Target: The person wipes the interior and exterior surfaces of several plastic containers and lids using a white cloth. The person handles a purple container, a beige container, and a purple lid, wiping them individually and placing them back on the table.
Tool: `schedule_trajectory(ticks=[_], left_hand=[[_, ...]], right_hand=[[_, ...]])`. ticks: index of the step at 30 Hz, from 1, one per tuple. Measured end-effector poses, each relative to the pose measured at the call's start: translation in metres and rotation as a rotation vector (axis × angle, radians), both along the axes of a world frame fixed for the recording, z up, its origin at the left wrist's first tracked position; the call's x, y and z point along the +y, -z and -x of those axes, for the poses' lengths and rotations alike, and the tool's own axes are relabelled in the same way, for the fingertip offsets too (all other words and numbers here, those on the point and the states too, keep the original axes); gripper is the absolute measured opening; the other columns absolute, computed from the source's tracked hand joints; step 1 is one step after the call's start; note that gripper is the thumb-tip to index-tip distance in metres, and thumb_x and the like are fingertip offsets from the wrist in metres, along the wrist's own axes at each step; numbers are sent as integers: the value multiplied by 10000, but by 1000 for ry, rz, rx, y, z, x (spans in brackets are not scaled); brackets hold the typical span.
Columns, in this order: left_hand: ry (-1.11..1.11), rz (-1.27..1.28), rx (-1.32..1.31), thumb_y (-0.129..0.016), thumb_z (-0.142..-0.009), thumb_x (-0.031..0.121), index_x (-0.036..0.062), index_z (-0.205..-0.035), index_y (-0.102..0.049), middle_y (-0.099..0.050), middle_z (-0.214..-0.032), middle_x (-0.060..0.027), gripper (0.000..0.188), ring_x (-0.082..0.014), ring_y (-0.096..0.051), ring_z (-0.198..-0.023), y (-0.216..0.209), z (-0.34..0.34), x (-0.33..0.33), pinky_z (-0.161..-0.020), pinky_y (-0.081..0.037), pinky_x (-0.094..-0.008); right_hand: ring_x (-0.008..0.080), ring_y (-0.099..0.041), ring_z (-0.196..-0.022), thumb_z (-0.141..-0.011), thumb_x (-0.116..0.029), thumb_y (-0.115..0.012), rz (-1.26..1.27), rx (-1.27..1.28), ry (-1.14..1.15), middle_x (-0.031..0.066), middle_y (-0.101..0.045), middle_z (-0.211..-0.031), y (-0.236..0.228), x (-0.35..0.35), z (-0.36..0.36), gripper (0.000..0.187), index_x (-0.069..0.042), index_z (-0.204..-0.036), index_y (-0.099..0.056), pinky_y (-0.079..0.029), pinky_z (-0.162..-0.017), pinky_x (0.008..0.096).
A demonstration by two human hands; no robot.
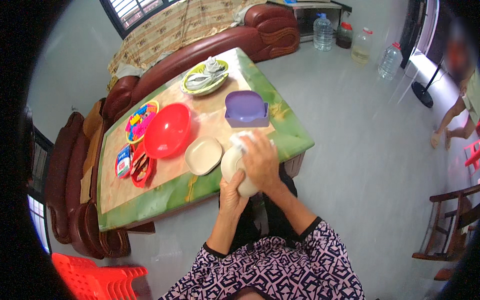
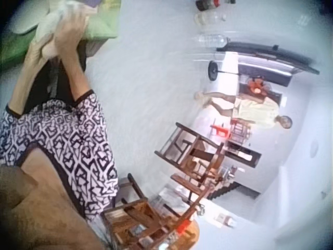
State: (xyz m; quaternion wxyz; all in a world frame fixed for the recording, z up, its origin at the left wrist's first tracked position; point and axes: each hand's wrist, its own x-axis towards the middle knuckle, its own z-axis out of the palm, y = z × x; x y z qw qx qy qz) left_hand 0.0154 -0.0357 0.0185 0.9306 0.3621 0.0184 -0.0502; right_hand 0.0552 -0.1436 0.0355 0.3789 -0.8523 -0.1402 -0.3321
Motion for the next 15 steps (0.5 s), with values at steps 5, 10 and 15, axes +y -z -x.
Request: schedule_trajectory(ticks=[5, 10, 15], left_hand=[[12, 99, 27, -622, -860, 98, 38, -1339, -397, -516, -1277, -118, 532, -256, -525, -1156, 5, -1, 7, -985, -452, -419], [-52, 191, 21, -608, -880, 114, 73, -1363, -367, -495, -1300, -119, 542, -263, -505, -1187, -2, -8, 19, -996, -445, -439], [-60, 284, 28, -596, -913, 198, 74, -1362, -367, -499, -1294, -118, 519, -254, -512, -1175, 3, -17, 14, -999, -437, -421]], right_hand=[[269, -593, -1019, -902, -133, -502, -363, 294, -137, 210, -593, -1133, 13, -17, -8, 343, 10, -1212, -530, -463, -842, 343], [392, -551, -1053, -885, -137, -510, -445, 354, -110, 260, -551, -1128, 30, -10, 27, 419, 18, -1271, -462, -443, -871, 420], [406, -436, -1224, -807, 5, -553, 25, -29, -22, 192, -467, -1315, 37, 11, 59, 464, 3, -1266, -482, -381, -972, 453]])
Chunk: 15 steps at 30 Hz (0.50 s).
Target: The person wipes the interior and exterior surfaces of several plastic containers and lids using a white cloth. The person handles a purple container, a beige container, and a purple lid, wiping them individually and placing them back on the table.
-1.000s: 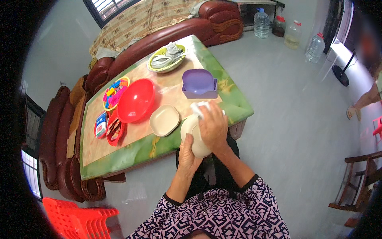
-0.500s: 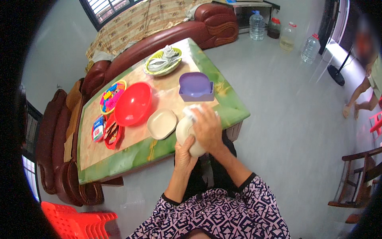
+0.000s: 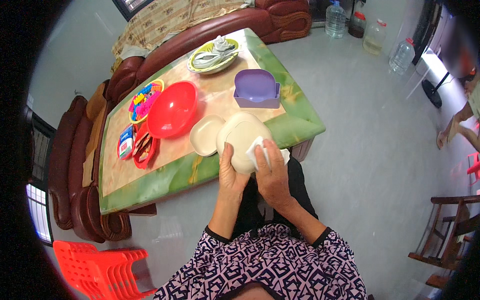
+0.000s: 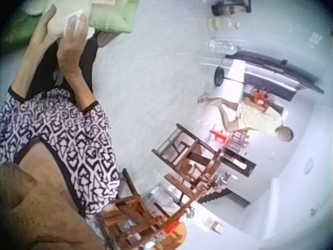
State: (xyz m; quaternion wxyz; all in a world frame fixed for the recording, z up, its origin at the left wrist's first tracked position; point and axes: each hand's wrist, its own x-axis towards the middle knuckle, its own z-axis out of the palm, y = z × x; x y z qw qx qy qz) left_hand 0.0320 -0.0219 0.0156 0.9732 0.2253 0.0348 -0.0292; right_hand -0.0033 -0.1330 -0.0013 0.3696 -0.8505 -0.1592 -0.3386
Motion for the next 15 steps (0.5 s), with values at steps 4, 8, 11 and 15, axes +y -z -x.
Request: schedule_trajectory(ticks=[4, 8, 11, 15], left_hand=[[45, -14, 8, -496, -956, 365, 57, -1347, -389, -521, -1267, -114, 509, -247, -523, -1155, 16, 5, -1, -993, -435, -392], [132, 42, -13, -323, -982, 506, 66, -1358, -378, -486, -1310, -106, 581, -240, -482, -1202, 17, 15, 0, -1019, -404, -379], [76, -71, 22, -290, -984, 517, 127, -1404, -337, -412, -1403, -77, 575, -234, -411, -1283, 4, 24, -8, -1071, -352, -387], [164, -212, -4, -267, -963, 564, 108, -1423, -309, -388, -1430, -71, 650, -227, -392, -1300, -1, 28, -12, -1082, -331, -395]], right_hand=[[275, -451, -1261, -802, -89, -557, 212, -84, -115, 112, -508, -1313, -15, -1, 1, 365, -42, -1162, -583, -392, -944, 423], [226, -468, -1245, -817, -177, -539, 288, -153, -190, 65, -542, -1277, -28, 5, -10, 304, -88, -1092, -632, -410, -877, 417], [247, -483, -1215, -781, -167, -578, 282, -114, -147, 84, -557, -1230, -38, 7, -27, 330, -85, -1099, -610, -417, -828, 432], [341, -474, -1195, -779, -56, -546, 96, -28, 33, 146, -559, -1195, -40, -2, -54, 368, -63, -1144, -588, -367, -916, 488]])
